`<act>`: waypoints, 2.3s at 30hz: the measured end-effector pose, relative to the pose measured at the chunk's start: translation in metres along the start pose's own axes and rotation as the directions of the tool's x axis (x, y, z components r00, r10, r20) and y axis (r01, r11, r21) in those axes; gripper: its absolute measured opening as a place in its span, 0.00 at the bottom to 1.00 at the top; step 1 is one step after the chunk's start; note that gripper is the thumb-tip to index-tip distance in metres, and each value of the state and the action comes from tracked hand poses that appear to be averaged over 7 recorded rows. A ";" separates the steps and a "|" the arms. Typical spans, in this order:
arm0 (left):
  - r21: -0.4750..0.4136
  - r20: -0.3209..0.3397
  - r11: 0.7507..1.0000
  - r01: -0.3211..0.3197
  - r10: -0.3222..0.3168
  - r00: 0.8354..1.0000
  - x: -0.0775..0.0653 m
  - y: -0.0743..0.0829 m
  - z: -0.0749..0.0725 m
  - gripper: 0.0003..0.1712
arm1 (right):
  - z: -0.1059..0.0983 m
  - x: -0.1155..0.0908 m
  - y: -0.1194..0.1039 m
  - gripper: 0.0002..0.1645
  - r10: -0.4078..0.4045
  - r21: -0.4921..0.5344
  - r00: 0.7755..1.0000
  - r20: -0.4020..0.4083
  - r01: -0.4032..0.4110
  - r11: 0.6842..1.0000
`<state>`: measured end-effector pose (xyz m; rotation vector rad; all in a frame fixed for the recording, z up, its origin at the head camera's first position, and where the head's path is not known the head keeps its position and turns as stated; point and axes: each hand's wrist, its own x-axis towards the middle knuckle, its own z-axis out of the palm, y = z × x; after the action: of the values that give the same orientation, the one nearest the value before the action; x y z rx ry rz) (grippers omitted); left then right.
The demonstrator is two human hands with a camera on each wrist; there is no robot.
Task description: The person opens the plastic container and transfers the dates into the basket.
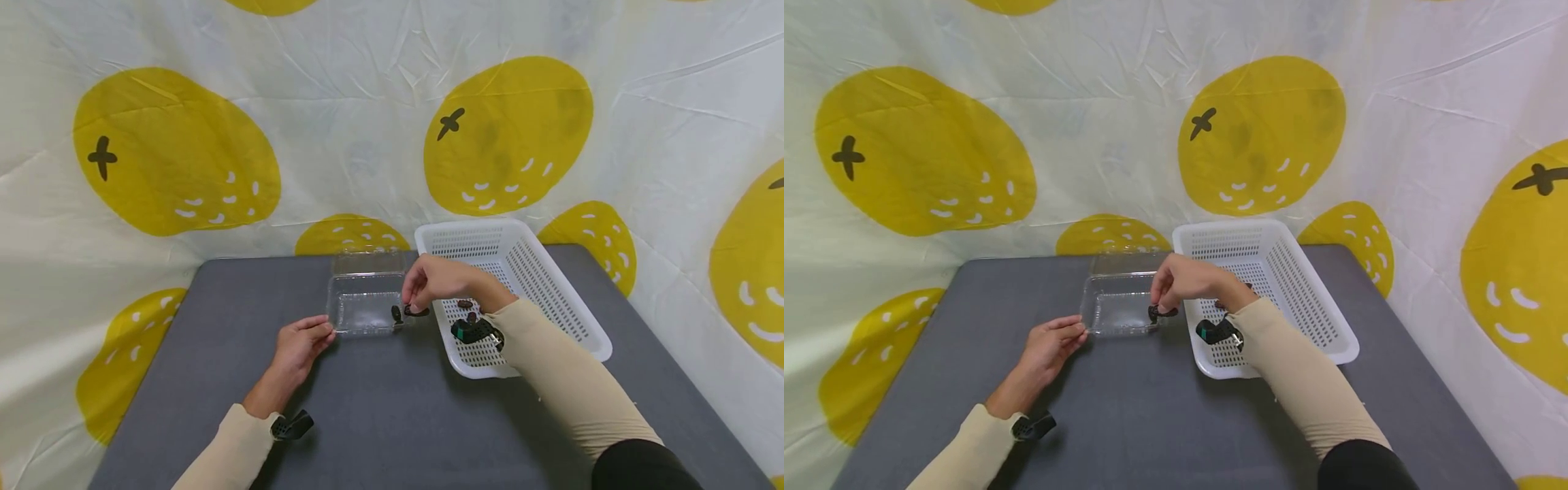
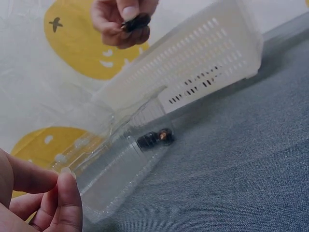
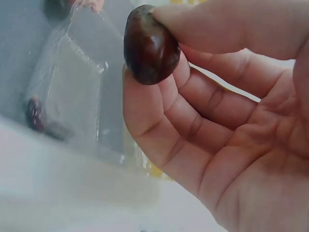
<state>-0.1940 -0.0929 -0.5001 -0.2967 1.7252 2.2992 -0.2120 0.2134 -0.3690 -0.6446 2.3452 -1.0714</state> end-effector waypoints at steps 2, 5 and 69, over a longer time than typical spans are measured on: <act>0.004 0.000 1.000 -0.001 0.001 1.000 0.000 0.000 0.000 0.24 | -0.002 -0.006 0.004 0.05 -0.003 -0.004 1.000 -0.004 0.003 1.000; 0.012 0.000 1.000 -0.002 0.002 1.000 -0.001 0.001 0.001 0.25 | -0.003 -0.015 0.010 0.05 0.007 -0.012 1.000 -0.008 -0.007 1.000; 0.009 0.017 1.000 0.029 -0.029 0.999 0.003 0.005 0.000 0.25 | -0.006 -0.040 0.094 0.08 0.302 -0.185 0.953 0.002 -0.296 0.937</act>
<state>-0.1983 -0.0941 -0.4964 -0.2967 1.7110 2.2669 -0.2044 0.2952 -0.4304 -0.3458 2.4348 -0.7120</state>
